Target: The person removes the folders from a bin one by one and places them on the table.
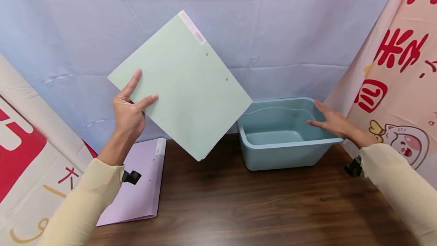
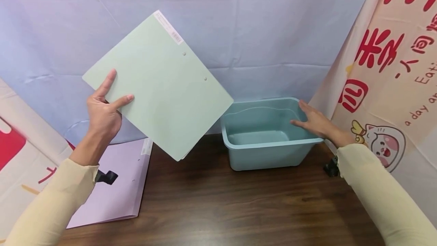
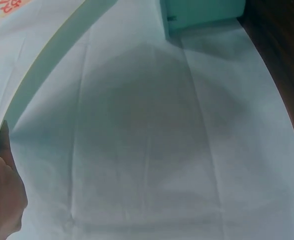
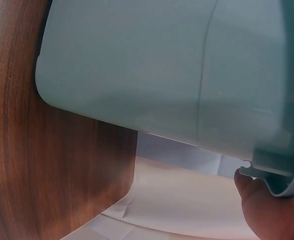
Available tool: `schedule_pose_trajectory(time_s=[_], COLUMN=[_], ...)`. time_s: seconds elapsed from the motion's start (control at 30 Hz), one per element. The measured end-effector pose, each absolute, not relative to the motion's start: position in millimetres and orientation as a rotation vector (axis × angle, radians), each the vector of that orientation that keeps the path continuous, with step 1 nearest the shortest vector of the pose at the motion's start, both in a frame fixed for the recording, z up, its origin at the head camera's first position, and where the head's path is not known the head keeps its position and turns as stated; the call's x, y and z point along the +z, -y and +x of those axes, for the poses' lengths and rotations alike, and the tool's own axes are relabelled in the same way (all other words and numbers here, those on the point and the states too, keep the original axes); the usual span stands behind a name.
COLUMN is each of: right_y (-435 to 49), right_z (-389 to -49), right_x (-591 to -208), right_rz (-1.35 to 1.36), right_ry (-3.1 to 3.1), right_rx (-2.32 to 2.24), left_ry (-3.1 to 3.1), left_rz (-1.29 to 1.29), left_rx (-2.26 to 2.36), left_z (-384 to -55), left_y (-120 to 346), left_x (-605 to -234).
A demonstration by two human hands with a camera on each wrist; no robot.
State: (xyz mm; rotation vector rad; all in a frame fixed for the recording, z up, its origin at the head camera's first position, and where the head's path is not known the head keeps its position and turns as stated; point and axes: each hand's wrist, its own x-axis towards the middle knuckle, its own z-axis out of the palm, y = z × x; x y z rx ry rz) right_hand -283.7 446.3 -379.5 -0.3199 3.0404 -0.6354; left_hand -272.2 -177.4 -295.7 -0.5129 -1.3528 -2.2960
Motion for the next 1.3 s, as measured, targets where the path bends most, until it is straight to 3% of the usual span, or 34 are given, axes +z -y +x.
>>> schedule_pose_trajectory(time_s=[0.53,1.3], right_y=[-446.1,-449.3], right_z=[-286.6,-288.3], right_x=[-378.9,-379.6], right_rz=[-0.305,-0.294], right_ry=[-3.032,-3.033], right_rx=[-0.594,-0.557], left_ry=[1.431,1.873], left_rz=[-0.584,-0.567], left_rx=[-2.384,-2.38], left_z=[-252.6,-264.3], left_y=[222.5,247.2], left_x=[-295.2,-323.4])
